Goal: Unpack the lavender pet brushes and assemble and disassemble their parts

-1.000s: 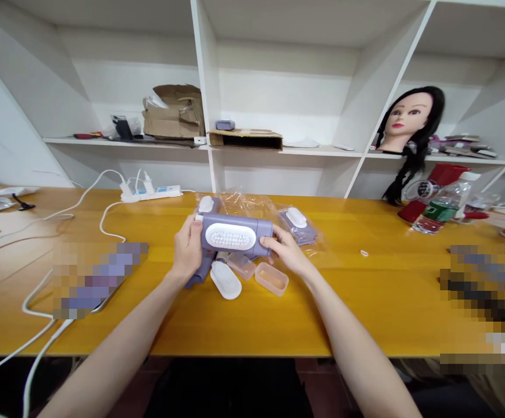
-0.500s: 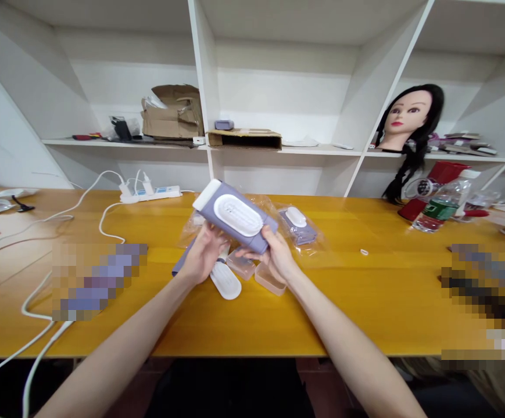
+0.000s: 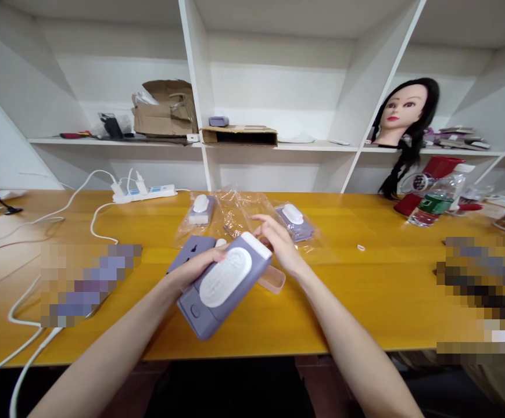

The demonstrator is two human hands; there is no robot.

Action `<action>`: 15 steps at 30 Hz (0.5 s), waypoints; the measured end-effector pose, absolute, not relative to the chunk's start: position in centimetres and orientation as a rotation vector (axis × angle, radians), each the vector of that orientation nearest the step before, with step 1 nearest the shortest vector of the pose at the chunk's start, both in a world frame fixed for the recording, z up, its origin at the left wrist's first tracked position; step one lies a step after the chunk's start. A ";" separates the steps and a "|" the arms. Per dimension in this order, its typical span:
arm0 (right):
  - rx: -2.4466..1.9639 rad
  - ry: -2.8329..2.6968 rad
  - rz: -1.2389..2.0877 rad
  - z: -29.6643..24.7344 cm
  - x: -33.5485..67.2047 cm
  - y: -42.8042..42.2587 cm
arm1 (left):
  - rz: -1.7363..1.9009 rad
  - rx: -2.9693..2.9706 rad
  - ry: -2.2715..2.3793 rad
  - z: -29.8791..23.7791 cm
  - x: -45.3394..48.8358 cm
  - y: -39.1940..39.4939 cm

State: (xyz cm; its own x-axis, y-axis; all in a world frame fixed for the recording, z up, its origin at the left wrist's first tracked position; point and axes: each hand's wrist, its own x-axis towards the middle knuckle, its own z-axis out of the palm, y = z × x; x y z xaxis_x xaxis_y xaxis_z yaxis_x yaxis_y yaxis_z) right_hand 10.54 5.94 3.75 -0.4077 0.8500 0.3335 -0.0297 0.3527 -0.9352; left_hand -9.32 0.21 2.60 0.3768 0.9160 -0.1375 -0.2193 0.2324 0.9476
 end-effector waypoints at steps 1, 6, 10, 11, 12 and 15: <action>-0.743 -1.771 1.109 3.8 10.5 5.6 | 0.895 1.120 0.835 2.4 -9.0 0.2; -0.800 -1.968 0.811 4.3 10.4 4.4 | 0.967 1.284 0.828 2.0 -8.5 0.2; -0.797 -2.039 0.865 4.5 10.5 4.7 | 0.989 1.205 0.804 1.9 -8.5 0.2; -0.797 -2.034 0.912 4.5 10.5 4.7 | 0.999 1.175 0.794 1.9 -8.4 0.2; -0.792 -2.019 0.964 4.6 10.5 4.8 | 1.009 1.149 0.779 1.9 -8.4 0.2; -0.750 -1.951 1.089 4.7 10.5 4.8 | 1.030 1.120 0.714 2.0 -8.1 0.1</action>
State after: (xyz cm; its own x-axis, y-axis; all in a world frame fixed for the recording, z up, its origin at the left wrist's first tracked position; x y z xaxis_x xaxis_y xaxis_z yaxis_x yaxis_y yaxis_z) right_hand 10.48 4.79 4.74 -0.5349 0.7763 0.3335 0.1235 0.4623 -0.8781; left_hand -8.15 0.13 2.01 0.3830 0.9232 0.0303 -0.2947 0.0911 0.9512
